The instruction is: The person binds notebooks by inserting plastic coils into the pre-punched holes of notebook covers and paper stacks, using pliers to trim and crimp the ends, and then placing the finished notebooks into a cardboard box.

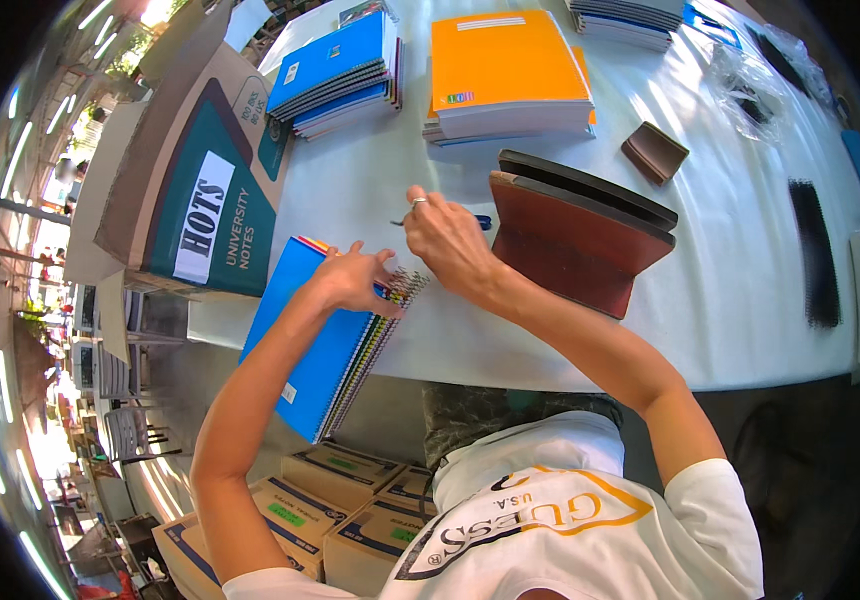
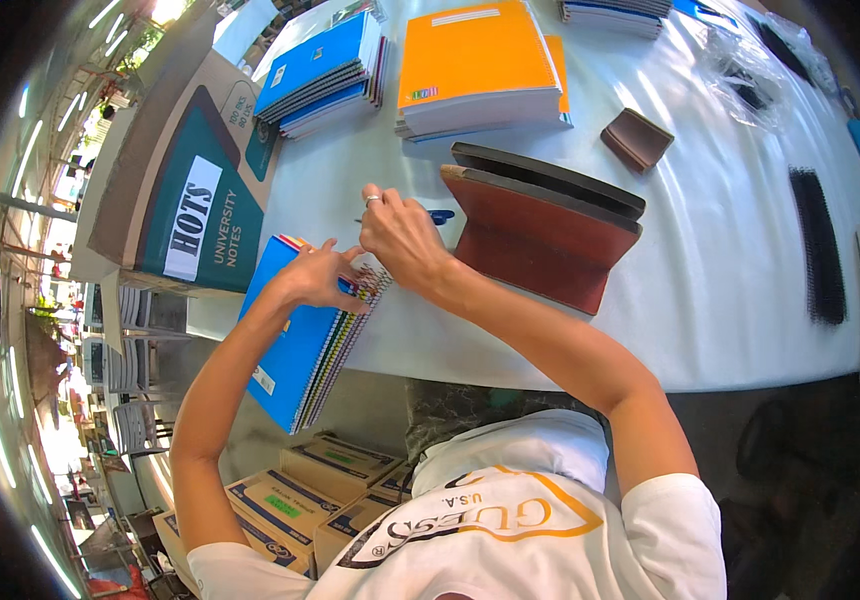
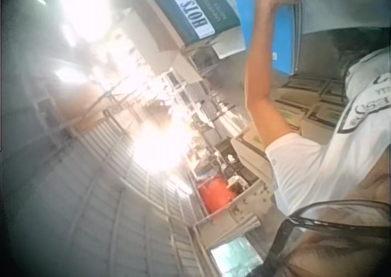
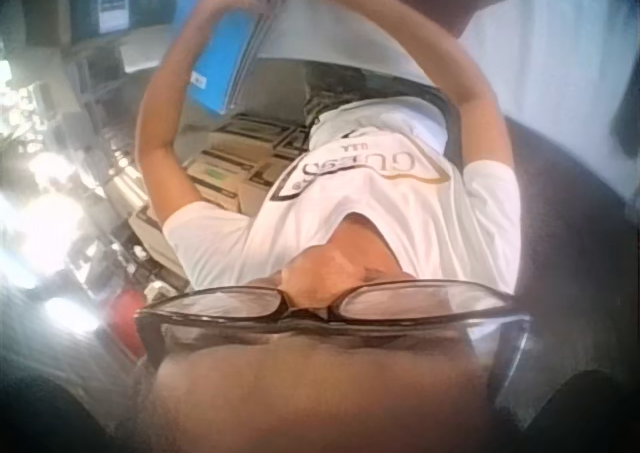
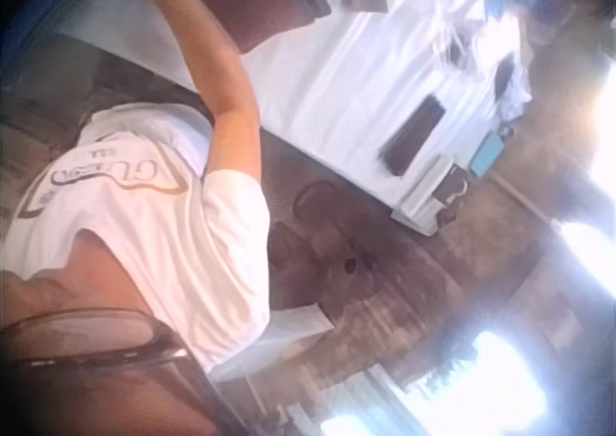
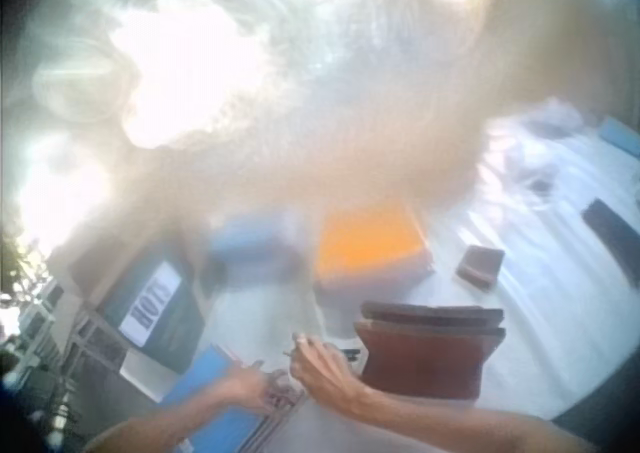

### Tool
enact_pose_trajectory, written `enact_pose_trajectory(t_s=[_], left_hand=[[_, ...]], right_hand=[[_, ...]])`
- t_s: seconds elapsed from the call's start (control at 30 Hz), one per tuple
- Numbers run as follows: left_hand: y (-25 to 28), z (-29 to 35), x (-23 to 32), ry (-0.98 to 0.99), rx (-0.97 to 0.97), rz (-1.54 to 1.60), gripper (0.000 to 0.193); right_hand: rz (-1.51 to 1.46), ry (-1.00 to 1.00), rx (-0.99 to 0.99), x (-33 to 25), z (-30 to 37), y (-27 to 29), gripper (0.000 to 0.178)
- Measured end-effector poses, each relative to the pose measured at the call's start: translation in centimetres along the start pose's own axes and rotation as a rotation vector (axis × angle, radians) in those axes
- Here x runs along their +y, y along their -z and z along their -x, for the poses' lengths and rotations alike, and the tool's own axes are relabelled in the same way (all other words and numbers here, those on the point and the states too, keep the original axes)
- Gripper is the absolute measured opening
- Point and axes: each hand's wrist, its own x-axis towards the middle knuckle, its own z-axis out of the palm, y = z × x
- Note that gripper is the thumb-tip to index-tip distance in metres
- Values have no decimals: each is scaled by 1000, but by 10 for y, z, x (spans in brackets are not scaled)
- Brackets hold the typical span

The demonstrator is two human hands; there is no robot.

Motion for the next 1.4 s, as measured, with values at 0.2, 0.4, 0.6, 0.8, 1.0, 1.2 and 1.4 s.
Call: enact_pose_trajectory(t_s=[0.2,0.4,0.6,0.8,1.0,1.2,1.4], left_hand=[[-32,-9,-1,-41,166,25,85],[-11,2,7,-69,87,111,68],[-11,2,11,-196,229,632,57],[-4,-4,20,-253,207,722,57],[-8,-7,12,-210,176,894,58],[-1,-3,22,-164,149,890,53],[-7,-7,17,-197,192,848,59]], right_hand=[[-89,123,-79,-26,94,31,25],[-156,50,10,-7,160,15,44],[-985,-417,8,-31,128,27,42],[-2358,-873,-606,-78,99,-7,68],[-2398,-948,-660,-93,88,-18,79],[-2377,-906,-678,-83,78,-26,82],[-2389,-868,-742,-76,76,-13,80]])
